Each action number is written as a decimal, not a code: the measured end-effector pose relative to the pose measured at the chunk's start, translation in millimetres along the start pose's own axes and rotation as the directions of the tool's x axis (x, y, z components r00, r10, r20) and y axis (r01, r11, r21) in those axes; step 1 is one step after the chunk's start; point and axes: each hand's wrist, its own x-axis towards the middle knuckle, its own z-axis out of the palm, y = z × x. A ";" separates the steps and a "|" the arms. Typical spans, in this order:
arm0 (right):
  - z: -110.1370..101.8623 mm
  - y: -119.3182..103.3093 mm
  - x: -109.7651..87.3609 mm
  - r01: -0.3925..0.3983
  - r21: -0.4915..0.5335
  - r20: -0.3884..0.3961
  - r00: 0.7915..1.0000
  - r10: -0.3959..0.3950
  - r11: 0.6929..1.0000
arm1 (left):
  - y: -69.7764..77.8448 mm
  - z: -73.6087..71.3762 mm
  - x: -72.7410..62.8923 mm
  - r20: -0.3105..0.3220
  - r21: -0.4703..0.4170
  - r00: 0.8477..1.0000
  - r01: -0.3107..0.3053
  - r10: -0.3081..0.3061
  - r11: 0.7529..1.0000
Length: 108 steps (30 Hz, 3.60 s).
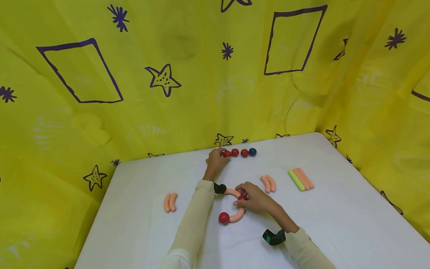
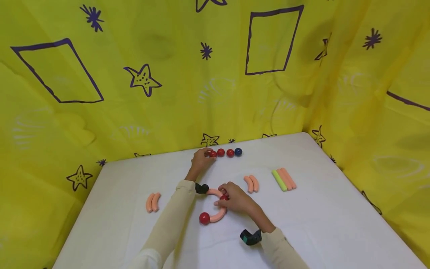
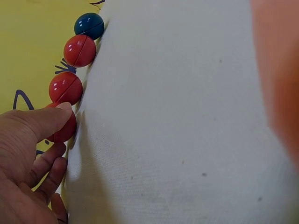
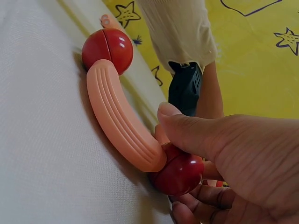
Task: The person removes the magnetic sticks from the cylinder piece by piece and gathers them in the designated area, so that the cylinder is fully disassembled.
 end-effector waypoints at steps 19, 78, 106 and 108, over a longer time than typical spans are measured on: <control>0.4 -2.1 -0.7 -0.018 -0.016 0.020 1.000 0.019 1.000 | -3.9 -2.1 0.6 0.051 -0.054 0.999 0.022 -0.020 0.998; 16.3 -8.9 36.5 0.091 0.049 -0.081 0.993 -0.087 0.995 | -15.3 -67.9 -133.9 0.345 0.023 0.939 -0.017 0.008 1.000; 20.9 -5.8 38.0 0.038 0.042 -0.059 0.998 -0.036 0.998 | -23.2 -62.3 -137.2 0.310 0.004 0.941 -0.143 0.135 0.990; 21.3 -5.4 37.9 0.039 0.042 -0.059 0.998 -0.036 0.998 | -23.7 -62.0 -137.0 0.315 0.005 0.941 -0.136 0.127 0.991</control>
